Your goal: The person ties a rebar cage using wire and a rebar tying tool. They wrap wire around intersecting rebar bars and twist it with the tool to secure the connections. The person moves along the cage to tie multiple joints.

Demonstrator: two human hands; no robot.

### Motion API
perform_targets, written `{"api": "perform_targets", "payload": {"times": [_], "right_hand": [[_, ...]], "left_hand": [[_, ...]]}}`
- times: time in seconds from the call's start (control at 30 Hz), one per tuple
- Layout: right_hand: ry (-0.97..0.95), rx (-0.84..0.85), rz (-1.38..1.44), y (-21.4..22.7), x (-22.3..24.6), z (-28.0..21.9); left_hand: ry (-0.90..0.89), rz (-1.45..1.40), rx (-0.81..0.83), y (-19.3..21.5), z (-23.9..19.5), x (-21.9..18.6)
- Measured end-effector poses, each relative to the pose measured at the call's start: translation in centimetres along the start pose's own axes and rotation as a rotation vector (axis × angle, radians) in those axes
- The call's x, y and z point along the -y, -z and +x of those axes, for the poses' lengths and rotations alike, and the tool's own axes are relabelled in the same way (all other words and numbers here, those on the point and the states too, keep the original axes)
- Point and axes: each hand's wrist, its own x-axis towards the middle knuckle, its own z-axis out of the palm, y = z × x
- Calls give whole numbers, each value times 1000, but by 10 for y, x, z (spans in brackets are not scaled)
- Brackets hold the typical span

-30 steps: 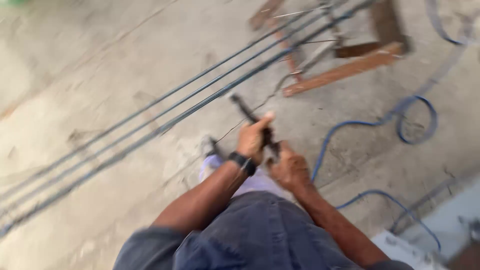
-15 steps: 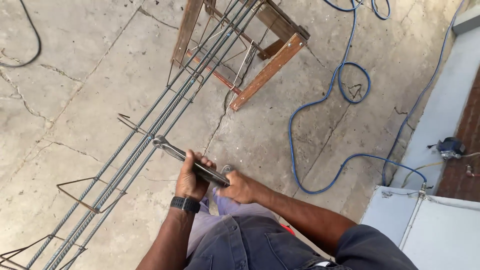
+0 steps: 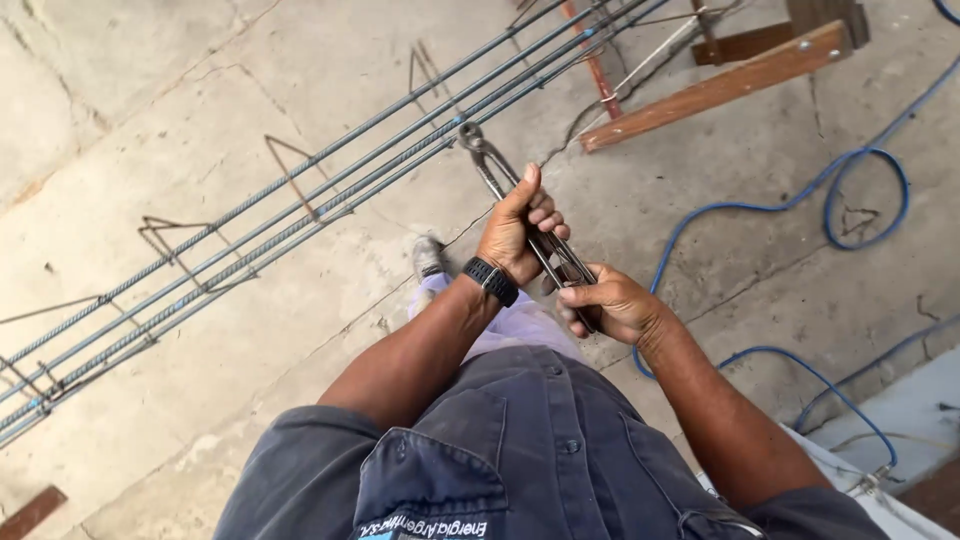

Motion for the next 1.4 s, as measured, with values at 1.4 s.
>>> {"api": "perform_targets", "payload": {"times": [1.4], "right_hand": [[596,-702,-139,76,-20,-82]], "left_hand": [[45,1515,-21,28,1,12]]}}
